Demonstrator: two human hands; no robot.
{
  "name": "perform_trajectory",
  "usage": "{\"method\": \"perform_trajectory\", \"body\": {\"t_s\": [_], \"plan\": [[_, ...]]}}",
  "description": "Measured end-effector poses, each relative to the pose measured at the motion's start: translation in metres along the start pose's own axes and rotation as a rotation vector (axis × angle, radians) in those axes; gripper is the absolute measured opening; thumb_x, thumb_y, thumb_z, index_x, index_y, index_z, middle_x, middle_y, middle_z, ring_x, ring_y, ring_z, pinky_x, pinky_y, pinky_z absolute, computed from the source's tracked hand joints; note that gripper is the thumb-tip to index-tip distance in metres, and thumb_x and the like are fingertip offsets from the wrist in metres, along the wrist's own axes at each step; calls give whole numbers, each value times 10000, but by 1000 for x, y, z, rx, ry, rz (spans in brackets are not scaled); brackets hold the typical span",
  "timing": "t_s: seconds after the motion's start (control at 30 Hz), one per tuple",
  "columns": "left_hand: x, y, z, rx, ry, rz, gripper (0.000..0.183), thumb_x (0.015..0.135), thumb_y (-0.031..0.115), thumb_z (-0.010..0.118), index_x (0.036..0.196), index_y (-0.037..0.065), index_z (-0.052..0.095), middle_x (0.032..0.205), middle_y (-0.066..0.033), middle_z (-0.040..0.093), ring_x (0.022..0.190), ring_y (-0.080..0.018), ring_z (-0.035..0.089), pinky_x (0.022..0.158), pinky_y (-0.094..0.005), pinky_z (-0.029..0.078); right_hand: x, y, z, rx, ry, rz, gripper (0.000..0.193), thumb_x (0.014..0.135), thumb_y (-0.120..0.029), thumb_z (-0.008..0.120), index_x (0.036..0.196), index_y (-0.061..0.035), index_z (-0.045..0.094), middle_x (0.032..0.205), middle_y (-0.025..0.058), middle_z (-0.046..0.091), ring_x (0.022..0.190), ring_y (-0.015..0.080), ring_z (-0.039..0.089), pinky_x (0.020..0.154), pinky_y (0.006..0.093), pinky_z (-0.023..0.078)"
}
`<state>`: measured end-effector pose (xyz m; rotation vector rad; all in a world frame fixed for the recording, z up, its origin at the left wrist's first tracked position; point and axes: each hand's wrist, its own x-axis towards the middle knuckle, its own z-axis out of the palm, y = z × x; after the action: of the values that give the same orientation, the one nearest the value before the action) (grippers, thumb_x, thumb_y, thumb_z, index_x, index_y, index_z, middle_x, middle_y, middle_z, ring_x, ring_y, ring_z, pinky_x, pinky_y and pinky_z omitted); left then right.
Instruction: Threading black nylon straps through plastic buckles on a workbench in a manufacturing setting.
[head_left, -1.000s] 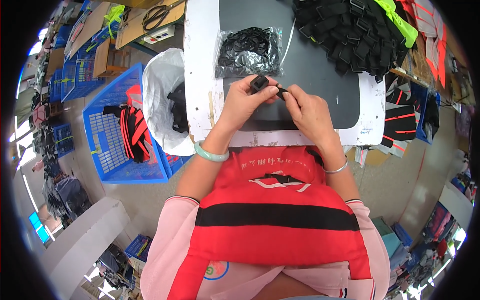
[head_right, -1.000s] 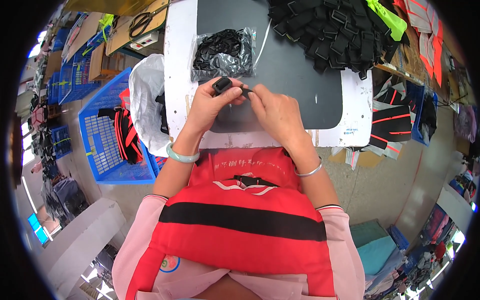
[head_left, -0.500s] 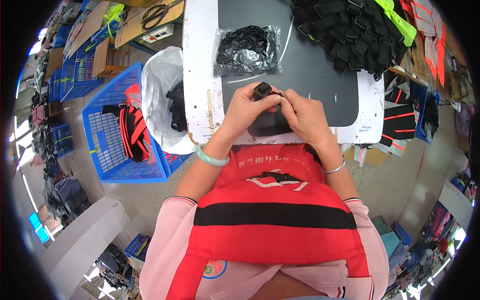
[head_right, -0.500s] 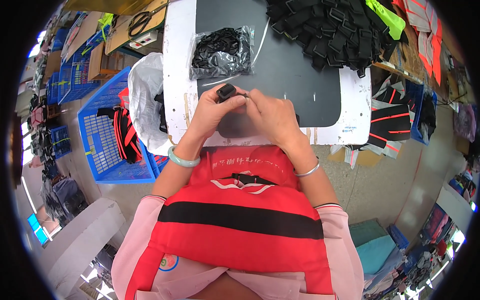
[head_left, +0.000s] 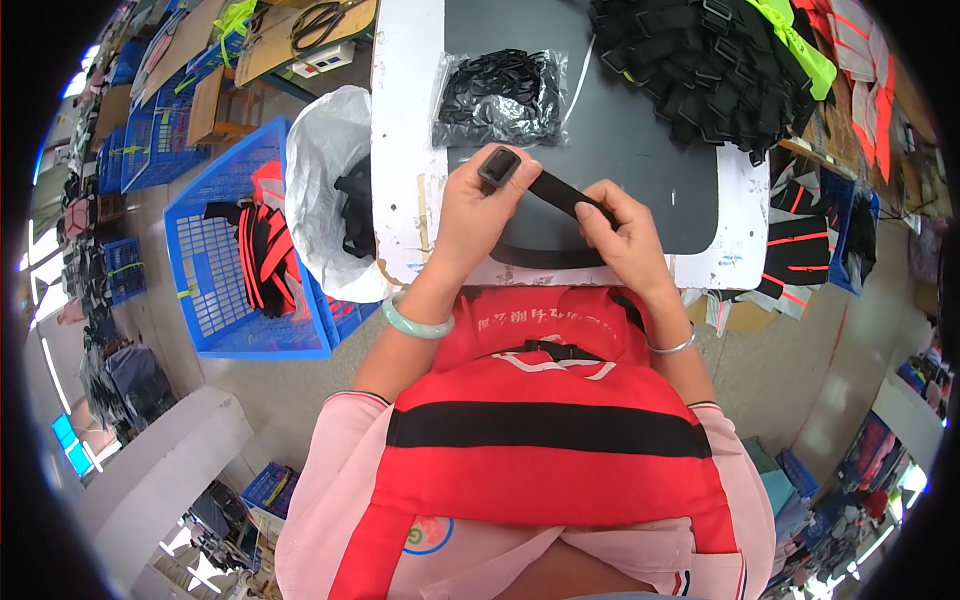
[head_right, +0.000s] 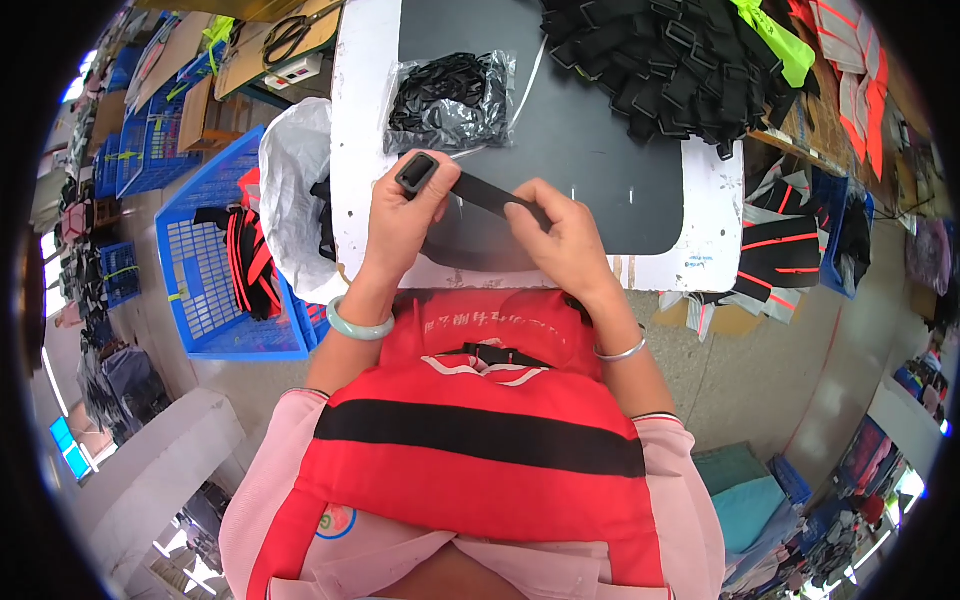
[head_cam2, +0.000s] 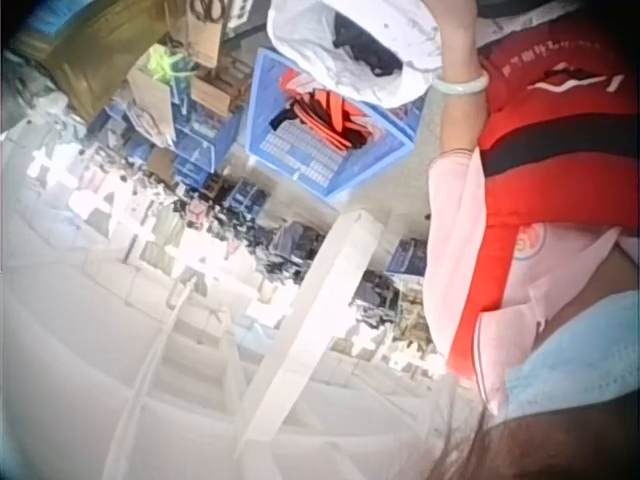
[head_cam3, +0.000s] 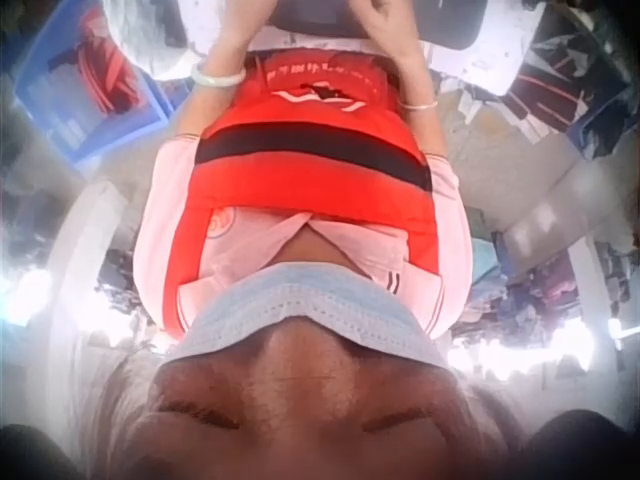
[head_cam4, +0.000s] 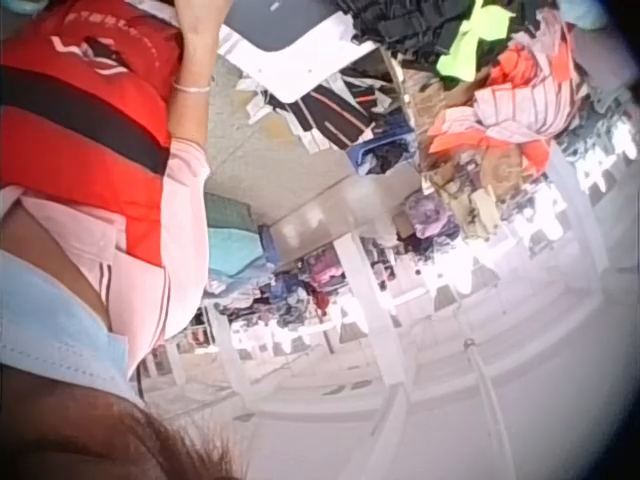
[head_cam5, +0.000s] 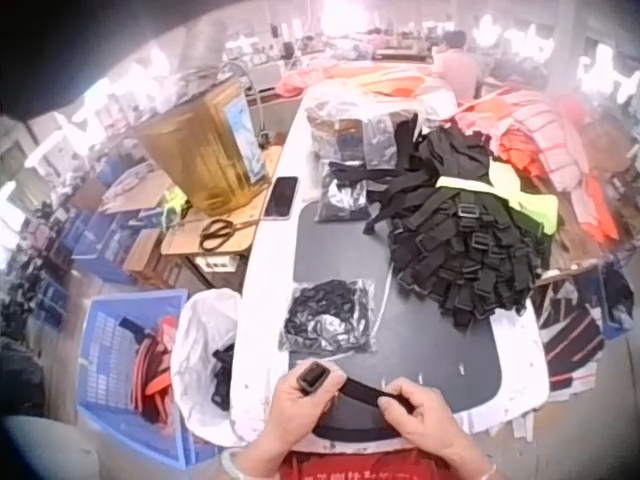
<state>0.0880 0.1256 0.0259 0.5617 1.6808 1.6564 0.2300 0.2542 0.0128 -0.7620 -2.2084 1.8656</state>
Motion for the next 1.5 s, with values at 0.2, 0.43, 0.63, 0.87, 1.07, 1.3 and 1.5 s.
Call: {"method": "perform_trajectory", "body": {"t_s": [0.2, 0.43, 0.63, 0.87, 1.07, 1.3, 1.5], "plan": [[-8, 10, 9, 9, -111, 135, 361, 927, 384, 543, 1058, 57, 622, 800, 32, 552, 650, -20, 453, 506, -160, 328, -7, -7, 9, 541, -228, 208, 160, 927, -173, 490, 798, -78, 495, 625, -21, 476, 529, 38, 412, 461, 174, 308], [-9, -1, 14, 58, -209, 300, 382, 856, 334, 644, 1074, 23, 604, 851, -28, 516, 776, -112, 513, 698, -245, 420, -10, -7, 14, 762, -245, 237, 129, 917, -196, 524, 849, -89, 548, 632, -68, 464, 531, 26, 389, 476, 177, 290], [-13, -4, 21, 496, -198, 411, 521, 799, 456, 663, 1030, -4, 576, 885, -120, 501, 712, -314, 579, 603, -376, 464, -10, -19, 13, 705, -103, 92, 147, 931, -150, 514, 985, -27, 574, 901, -9, 553, 799, 44, 489, 718, 201, 396], [-15, 15, 10, 649, -332, 378, 489, 719, 371, 751, 1040, 30, 612, 801, -89, 538, 673, -280, 574, 568, -344, 457, -5, -4, -17, 401, -290, 65, 176, 955, -166, 477, 995, -28, 579, 1031, 55, 575, 921, 118, 546, 810, 249, 440], [-20, 17, -8, 409, -230, 392, 355, 644, 148, 817, 939, 16, 669, 790, -64, 566, 670, -164, 546, 575, -276, 434, -5, 0, -65, 1134, -81, -257, 196, 961, -243, 467, 1072, -88, 514, 1158, 234, 548, 1103, 336, 522, 996, 489, 369], [-22, 18, -7, 468, -209, 374, 358, 646, 157, 814, 951, 35, 672, 784, -58, 556, 663, -166, 558, 575, -262, 446, -15, -21, -95, 915, 71, -234, 204, 979, -224, 443, 865, -68, 508, 604, -41, 331, 497, 72, 309, 485, 231, 294], [-21, 20, 1, 563, -216, 511, 366, 644, 216, 812, 942, 57, 669, 777, -46, 580, 626, -203, 597, 551, -290, 484, -23, -47, -23, 7, 27, 10, 144, 843, -93, 614, 743, -4, 560, 594, -22, 496, 562, 42, 405, 480, 241, 326]]}}
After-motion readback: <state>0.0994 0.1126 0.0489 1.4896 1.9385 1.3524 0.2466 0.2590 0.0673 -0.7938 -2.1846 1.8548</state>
